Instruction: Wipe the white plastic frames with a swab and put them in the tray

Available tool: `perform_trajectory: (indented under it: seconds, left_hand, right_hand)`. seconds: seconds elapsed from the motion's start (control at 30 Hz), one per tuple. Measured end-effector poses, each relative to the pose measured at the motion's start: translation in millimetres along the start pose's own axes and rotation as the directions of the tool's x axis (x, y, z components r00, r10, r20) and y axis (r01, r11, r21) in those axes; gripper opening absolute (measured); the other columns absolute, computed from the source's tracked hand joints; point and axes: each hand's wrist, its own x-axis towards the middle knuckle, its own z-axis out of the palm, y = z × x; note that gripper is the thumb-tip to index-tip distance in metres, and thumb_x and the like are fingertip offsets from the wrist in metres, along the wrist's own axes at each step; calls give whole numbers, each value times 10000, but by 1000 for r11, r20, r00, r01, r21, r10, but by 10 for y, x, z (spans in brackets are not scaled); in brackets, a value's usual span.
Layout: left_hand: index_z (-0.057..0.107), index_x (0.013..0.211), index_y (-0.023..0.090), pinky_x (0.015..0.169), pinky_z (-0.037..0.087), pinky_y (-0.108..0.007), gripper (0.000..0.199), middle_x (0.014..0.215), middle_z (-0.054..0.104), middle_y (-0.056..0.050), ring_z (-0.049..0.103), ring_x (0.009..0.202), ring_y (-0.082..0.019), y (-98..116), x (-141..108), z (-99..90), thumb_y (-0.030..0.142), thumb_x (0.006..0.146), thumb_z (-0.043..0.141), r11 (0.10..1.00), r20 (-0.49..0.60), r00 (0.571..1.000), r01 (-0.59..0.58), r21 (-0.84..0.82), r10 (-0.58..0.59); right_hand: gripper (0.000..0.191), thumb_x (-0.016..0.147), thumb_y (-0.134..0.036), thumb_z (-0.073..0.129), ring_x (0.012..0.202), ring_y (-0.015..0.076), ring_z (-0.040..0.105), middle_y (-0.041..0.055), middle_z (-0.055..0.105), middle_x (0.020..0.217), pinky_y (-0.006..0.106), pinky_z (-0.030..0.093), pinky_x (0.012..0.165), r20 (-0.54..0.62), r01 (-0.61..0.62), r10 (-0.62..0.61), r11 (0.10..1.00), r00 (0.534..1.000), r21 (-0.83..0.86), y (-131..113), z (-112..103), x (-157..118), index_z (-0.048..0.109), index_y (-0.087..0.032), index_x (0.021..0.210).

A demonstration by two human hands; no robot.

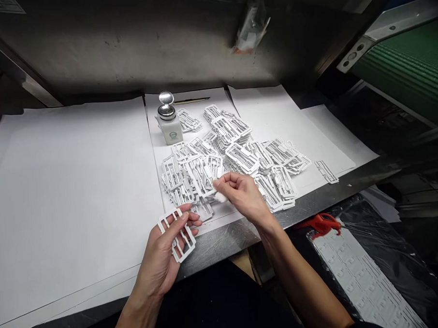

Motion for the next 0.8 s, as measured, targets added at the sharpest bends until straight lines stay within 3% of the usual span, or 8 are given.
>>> perform_trajectory:
  seconds: [0.1,0.23,0.33,0.4,0.5,0.57,0.7,0.8]
  left_hand:
    - [635,1070,155,709,515,-239,352,849,645,-39,602,778,-136,51,43,35,302,752,671,993,19,993,-115,3,115]
    - [680,951,148,640,515,-243,284,792,647,-25,599,698,-134,90,63,79,262,694,723,969,3,970,-245,38,245]
    - [694,906,150,618,515,-252,272,768,659,-20,602,677,-144,67,50,89,227,651,750,936,-58,939,-332,113,340]
    - [695,917,157,645,516,-261,280,800,670,-23,610,706,-153,36,36,89,225,650,747,925,-86,926,-357,128,369]
    - [697,907,164,648,500,-235,267,800,670,-10,603,700,-134,-2,12,84,215,649,744,928,-108,924,-356,113,367]
    - [699,891,167,638,492,-218,255,779,666,1,593,679,-118,-11,-4,75,201,644,747,926,-117,921,-362,105,373]
    - [701,880,155,644,508,-231,240,764,663,-5,600,692,-127,-7,-32,44,195,649,747,939,-108,934,-330,98,340]
    - [700,862,152,612,508,-214,224,748,657,-1,600,679,-120,-9,-40,29,191,648,751,947,-111,943,-306,94,315]
  right_hand:
    - [201,823,-347,623,528,74,456,-27,525,651,178,342,467,129,-58,31,975,991,216,1,-14,-170,592,-149,800]
    - [209,801,-345,665,540,72,480,-18,558,660,177,363,480,222,-123,74,968,972,218,48,-20,-375,603,-146,781]
    - [224,804,-370,662,456,55,418,-41,519,585,169,340,418,84,-90,78,983,993,158,52,-35,-486,609,-154,775]
    - [190,808,-352,663,494,74,477,-20,565,649,182,403,438,-17,1,1,997,1000,78,29,-14,-565,638,-165,835]
    - [160,829,-253,647,737,124,586,41,622,911,210,499,585,52,237,-233,967,971,-96,10,84,-687,658,-184,973]
    - [165,854,-204,602,768,131,585,53,614,934,221,504,614,124,359,-340,911,932,-200,38,143,-732,642,-179,1012]
    - [107,866,-182,567,684,124,566,53,597,876,245,503,616,15,323,-344,867,939,-380,119,107,-702,627,-162,953]
    - [93,860,-171,575,676,117,568,50,599,903,235,507,613,-47,264,-306,879,951,-397,134,26,-675,629,-166,936]
